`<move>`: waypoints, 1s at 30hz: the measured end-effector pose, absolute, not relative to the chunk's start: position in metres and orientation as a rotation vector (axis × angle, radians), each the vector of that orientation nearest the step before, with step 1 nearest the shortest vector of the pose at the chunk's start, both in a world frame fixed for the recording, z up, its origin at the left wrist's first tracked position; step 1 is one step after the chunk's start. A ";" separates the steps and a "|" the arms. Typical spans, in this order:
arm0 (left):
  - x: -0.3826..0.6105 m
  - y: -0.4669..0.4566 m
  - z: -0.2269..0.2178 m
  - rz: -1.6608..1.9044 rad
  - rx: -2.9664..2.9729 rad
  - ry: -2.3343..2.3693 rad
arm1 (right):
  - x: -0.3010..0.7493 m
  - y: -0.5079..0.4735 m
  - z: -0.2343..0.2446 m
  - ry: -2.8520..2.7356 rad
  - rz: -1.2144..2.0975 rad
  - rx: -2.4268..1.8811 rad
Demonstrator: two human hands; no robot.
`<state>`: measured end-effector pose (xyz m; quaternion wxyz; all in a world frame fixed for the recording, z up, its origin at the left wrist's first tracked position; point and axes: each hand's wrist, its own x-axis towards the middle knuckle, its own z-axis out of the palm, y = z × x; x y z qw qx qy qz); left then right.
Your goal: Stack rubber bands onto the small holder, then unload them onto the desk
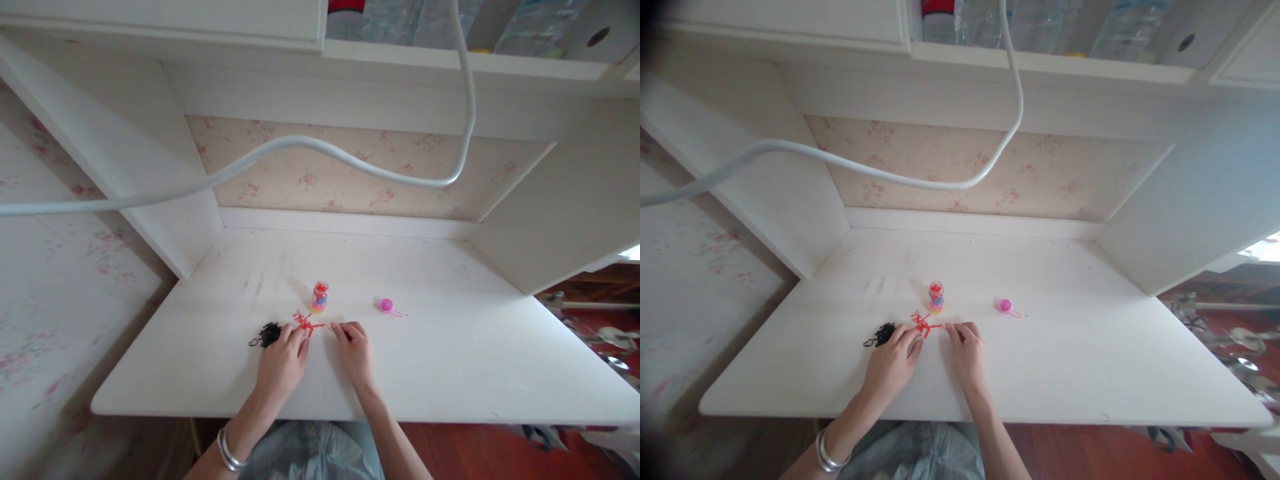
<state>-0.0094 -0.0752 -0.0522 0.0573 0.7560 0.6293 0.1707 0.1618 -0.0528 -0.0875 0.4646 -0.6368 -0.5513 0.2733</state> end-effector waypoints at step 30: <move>-0.004 -0.070 -0.068 0.314 2.367 1.926 | 0.141 0.014 -0.008 -1.548 0.377 -1.375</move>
